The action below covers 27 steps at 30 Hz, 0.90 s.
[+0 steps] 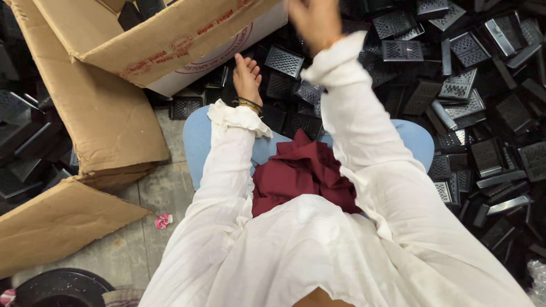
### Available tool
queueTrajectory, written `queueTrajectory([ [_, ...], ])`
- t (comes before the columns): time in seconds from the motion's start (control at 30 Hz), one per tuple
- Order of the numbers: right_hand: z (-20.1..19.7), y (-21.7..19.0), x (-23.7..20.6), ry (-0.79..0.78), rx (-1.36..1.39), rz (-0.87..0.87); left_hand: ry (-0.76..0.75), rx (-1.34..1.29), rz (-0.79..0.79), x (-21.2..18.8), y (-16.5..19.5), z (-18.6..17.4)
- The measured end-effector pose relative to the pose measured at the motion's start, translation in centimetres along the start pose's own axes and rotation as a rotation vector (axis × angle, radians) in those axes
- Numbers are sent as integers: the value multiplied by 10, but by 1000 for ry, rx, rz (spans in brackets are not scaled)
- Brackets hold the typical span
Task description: The person sits on the floor among a large pile of black perforated plastic components and sorts them one at a time, placing selected pieces into an open cardboard box beside them. They repeatedly pick up a component, turn it over in their hands, and set it into the box or back onto the pile.
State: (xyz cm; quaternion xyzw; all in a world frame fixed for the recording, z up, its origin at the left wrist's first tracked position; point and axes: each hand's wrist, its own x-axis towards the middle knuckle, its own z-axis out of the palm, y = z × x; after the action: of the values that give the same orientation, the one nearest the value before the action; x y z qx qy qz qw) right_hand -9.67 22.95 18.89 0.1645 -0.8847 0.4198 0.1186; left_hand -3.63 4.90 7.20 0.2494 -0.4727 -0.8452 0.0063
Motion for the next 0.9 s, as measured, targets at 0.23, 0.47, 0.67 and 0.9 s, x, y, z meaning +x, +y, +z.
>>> queueTrajectory([
  [0.23,50,8,-74,-185,-365,-11,16,589,437,1,-21,7],
  [0.47,56,11,-73,-347,-627,12,-21,775,480,-6,-24,5],
  [0.67,-4,48,-132,230,-106,67,-138,778,601,-5,-28,0],
  [0.9,-76,101,-226,21,-587,474,-409,1283,530,-14,-62,42],
])
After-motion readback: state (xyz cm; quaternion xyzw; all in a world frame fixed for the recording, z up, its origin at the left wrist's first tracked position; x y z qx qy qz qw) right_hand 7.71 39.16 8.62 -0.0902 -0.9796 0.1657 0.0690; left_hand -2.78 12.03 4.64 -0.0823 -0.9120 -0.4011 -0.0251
